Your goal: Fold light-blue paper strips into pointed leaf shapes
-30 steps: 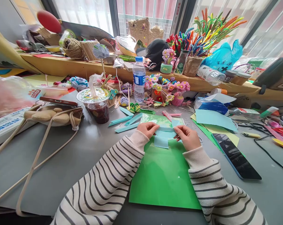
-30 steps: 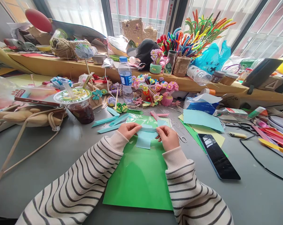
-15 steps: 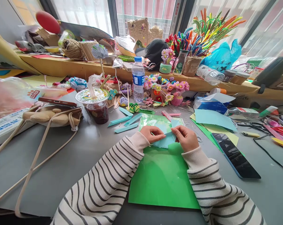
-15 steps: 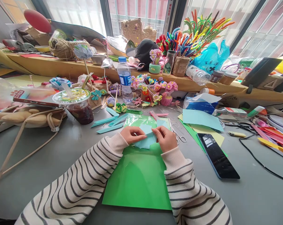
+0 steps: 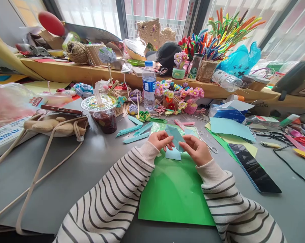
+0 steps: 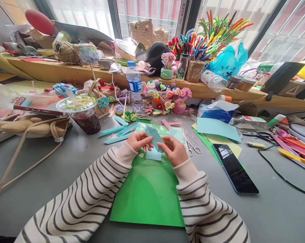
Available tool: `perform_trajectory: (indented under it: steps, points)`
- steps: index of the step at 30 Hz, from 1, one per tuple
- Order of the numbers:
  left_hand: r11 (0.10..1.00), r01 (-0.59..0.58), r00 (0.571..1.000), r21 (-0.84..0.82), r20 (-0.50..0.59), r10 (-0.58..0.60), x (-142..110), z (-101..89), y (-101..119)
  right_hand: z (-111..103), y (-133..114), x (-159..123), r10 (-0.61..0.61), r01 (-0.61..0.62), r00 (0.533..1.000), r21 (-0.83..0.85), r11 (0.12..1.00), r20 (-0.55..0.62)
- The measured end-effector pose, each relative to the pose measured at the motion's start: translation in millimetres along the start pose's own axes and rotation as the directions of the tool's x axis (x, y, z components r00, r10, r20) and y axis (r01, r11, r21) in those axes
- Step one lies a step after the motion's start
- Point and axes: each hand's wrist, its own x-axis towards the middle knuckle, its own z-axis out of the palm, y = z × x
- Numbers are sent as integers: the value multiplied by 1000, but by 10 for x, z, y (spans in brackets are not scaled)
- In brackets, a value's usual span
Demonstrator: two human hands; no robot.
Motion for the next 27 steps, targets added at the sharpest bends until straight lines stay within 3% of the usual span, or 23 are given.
perform_trajectory:
  steps: [6, 10, 13, 19, 27]
  points:
    - [997, 68, 995, -23, 76, -66, -3, -5, -4, 7, -28, -28, 54, -53, 999, 68, 996, -2]
    - [997, 68, 997, -33, 48, -67, 11, -17, -5, -6, -29, -29, 76, -75, 997, 29, 997, -20]
    - [995, 91, 996, -50, 7, -90, 12, -12, 9, -7, -31, -22, 125, -122, 992, 91, 988, -25]
    - [982, 133, 991, -132, -15, -136, -10, -3, 48, -11, -54, -10, 117, -128, 989, 122, 984, 93]
    - [982, 161, 987, -101, 11, -161, -24, -13, 70, -24, -72, -12, 158, -157, 987, 95, 983, -7]
